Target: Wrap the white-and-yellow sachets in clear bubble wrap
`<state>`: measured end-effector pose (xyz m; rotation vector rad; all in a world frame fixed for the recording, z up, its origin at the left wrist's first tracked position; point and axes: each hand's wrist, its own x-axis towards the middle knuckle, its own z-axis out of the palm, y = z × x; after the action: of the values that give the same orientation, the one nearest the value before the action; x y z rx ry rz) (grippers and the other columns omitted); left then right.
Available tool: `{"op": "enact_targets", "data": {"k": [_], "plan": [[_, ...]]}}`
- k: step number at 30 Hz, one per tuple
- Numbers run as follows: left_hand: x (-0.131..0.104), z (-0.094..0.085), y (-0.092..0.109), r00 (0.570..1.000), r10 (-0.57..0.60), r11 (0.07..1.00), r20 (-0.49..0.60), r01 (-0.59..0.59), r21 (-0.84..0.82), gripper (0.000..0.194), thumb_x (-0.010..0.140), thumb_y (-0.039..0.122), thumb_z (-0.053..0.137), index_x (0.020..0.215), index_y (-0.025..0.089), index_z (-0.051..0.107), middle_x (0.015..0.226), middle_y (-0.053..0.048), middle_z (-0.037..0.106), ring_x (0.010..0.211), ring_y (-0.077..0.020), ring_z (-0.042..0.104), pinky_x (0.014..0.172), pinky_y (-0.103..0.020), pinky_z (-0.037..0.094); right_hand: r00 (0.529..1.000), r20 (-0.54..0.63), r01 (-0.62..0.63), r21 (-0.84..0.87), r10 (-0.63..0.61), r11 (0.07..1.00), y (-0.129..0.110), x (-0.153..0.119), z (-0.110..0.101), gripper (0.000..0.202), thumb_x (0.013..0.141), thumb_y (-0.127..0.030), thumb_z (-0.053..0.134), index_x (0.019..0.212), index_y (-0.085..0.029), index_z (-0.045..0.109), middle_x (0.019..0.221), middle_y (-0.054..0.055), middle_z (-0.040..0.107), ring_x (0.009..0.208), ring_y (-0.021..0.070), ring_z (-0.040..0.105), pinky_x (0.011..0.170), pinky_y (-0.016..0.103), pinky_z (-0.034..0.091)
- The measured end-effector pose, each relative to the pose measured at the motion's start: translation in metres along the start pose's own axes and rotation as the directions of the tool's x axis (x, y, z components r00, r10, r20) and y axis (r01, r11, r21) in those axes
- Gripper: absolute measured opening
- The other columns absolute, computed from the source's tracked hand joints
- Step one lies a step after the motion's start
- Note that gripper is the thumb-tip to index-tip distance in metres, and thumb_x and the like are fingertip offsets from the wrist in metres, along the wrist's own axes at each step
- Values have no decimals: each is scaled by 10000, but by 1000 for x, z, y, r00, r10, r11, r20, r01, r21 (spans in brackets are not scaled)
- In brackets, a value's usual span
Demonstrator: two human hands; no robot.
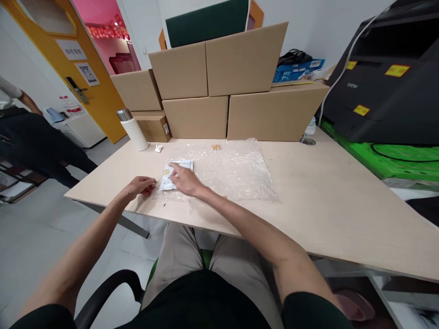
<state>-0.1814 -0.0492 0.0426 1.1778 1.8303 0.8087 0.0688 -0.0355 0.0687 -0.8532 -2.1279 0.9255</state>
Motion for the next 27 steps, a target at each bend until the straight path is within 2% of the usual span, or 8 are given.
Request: {"op": "enact_targets", "data": {"k": [2,4,6,8,11,15,21,27], "plan": [[-3,2,-3,1000,3,1000,13,-3,3,352,623,470,766,632,151,619,541,4,574,481,-113,526,473,-234,411,990,61,125,21,-126,992,-21,11,15,469,918,-208,474,1387,-225,497,1037,31,691,831,154,615,788,289,471],[-6,3,-7,1000,-5,1000,21,5,7,367,623,485,770,605,158,604,501,7,554,462,-118,519,471,-242,412,988,61,146,-88,-141,985,-25,13,19,410,939,-208,453,1341,-219,532,1073,49,680,903,173,613,828,301,463],[-9,5,-10,999,-16,1000,30,16,8,374,620,489,779,597,159,604,482,6,553,446,-119,512,466,-246,408,995,59,98,-294,-84,951,-13,9,15,350,945,-213,463,1273,-165,577,1150,110,653,1023,219,591,901,339,443],[-11,6,-12,999,-23,1000,45,23,6,371,618,482,786,591,160,604,464,5,549,434,-121,506,454,-244,391,994,109,75,-492,-24,867,7,1,8,326,936,-252,506,1220,-122,600,1218,166,611,1117,277,547,942,383,422],[-13,8,-11,997,-21,1000,69,21,-1,342,622,443,787,584,164,594,450,4,548,435,-124,515,449,-236,377,976,215,126,-641,19,757,34,-11,3,316,913,-295,547,1173,-126,608,1247,180,572,1149,317,506,936,419,419],[-15,10,-10,996,-12,1000,87,14,-19,288,634,385,770,584,167,588,435,13,534,410,-110,494,432,-227,359,969,242,139,-703,51,697,39,-17,10,293,917,-212,494,1181,-129,592,1291,185,546,1150,312,497,924,417,423],[-15,13,-15,999,9,995,34,-5,-100,253,621,339,777,650,170,591,467,16,553,442,-127,538,434,-227,388,965,262,187,-719,12,669,36,-15,25,330,896,-69,406,1166,-118,590,1178,180,608,1073,300,531,869,394,427],[-12,25,-13,994,94,965,-59,-106,-240,317,604,387,771,679,162,562,528,36,537,481,-99,508,494,-233,420,971,235,192,-689,-36,699,38,-14,22,227,927,-206,480,1072,-127,635,1146,161,634,1106,291,515,914,386,375]]}}
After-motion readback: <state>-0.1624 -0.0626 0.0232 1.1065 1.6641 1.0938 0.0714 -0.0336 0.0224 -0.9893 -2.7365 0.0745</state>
